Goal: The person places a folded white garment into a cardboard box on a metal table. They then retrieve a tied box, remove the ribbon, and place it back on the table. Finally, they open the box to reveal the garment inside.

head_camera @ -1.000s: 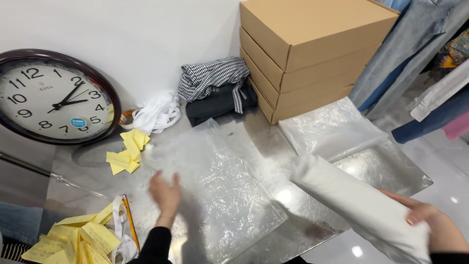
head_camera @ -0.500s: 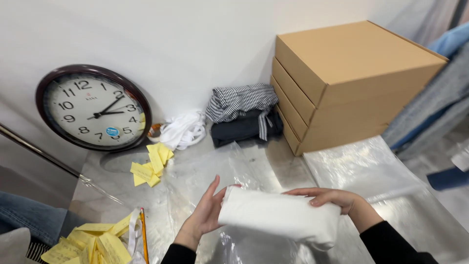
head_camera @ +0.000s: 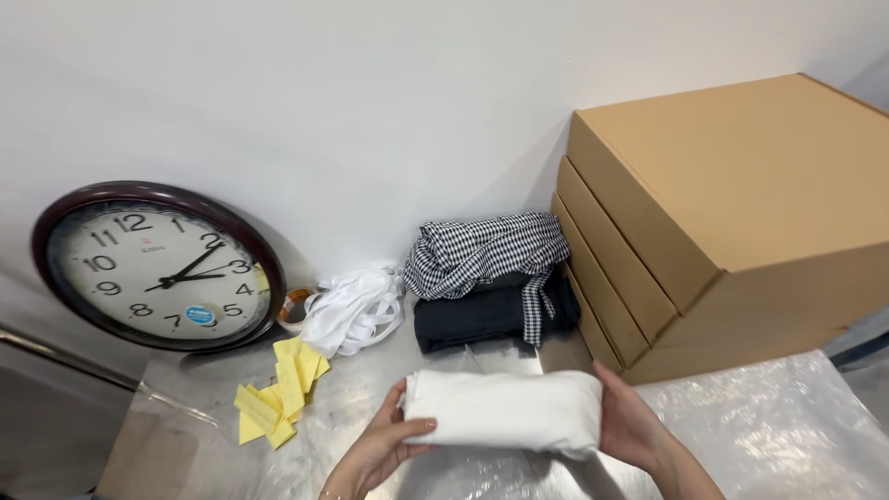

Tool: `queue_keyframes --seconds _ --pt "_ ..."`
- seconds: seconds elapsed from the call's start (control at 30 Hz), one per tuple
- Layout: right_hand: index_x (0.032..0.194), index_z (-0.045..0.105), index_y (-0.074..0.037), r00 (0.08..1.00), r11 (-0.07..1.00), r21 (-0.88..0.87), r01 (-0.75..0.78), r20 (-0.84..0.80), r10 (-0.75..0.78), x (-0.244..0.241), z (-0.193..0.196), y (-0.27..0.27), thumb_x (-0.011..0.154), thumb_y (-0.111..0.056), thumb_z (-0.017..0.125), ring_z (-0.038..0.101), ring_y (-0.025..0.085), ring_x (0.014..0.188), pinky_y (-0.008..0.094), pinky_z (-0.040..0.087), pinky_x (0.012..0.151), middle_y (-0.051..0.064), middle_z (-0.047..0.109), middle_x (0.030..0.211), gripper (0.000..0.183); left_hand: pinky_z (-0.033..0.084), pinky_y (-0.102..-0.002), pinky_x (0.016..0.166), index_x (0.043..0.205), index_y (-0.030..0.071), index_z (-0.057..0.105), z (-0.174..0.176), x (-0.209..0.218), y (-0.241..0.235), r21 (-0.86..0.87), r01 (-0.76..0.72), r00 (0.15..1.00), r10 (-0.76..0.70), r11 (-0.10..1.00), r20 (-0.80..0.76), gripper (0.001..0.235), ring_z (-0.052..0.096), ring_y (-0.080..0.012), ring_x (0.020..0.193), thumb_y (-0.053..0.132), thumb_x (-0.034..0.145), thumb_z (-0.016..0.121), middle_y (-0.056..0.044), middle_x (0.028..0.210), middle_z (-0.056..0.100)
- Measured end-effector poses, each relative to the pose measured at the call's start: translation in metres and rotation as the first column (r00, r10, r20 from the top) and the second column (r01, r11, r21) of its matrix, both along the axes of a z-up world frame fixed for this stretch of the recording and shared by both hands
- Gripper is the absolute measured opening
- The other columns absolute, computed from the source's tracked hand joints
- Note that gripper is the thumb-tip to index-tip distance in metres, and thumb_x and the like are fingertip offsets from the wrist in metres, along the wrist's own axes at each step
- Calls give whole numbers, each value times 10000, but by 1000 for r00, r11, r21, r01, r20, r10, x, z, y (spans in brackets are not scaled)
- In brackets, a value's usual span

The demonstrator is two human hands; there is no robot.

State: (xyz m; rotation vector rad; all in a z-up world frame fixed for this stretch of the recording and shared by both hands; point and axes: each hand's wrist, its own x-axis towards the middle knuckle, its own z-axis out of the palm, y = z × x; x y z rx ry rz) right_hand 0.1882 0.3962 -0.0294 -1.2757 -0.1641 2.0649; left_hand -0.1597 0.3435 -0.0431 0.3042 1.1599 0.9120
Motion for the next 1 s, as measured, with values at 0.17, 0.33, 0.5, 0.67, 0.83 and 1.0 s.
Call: queue_keyframes --seconds 0.17,0.33,0.5,0.67,0.83,1.0 --pt "1555 456 -116 972 928 343 143 131 -197 -28 25 56 901 -185 542 551 303 1257 443 428 986 132 587 1457 664 618 -412 957 1642 234 284 2 22 86 91 -95 995 98 991 -35 1014 637 -365 1301 -15 784 762 -131 1595 487" --pt "1671 237 -276 755 845 531 -62 579 -309 -47 -7 121 812 -202 720 543 253 1424 416 454 1167 17 319 1733 988 602 -455 1039 1562 62 419 -9 58 165 92 -223 973 227 970 -35 803 606 -304 1351 167 836 745 -133 1530 559" --pt "1670 262 -57 450 750 539 -383 818 -357 -44 -64 156 1060 -259 574 358 483 1501 578 445 1146 300 344 1637 714 720 -415 810 1564 27 384 -41 63 209 246 -124 847 232 961 -479 886 580 -430 1313 470 924 808 -319 1547 350" --pt "1687 206 -80 458 726 562 -396 806 -374 -41 -59 149 1061 -257 566 367 534 1470 573 482 1108 335 310 1642 744 693 -364 685 1516 -39 404 -27 70 190 289 16 729 186 957 -659 883 688 -371 1108 583 960 694 -342 1475 446" --pt "1694 132 -98 461 720 586 -372 790 -405 -49 -43 128 1014 -256 617 403 596 1405 579 511 1085 363 242 1654 850 606 -562 986 1482 -42 419 -40 70 182 303 60 581 213 951 -785 840 570 -519 1297 612 1000 634 -317 1470 377" --pt "1682 197 -75 415 720 576 -386 806 -422 -46 -52 116 929 -260 726 485 550 1364 571 511 1085 372 332 1587 939 522 -596 1112 1524 -4 356 -26 72 170 264 99 601 154 959 -784 876 448 -538 1426 621 986 650 -298 1531 259"
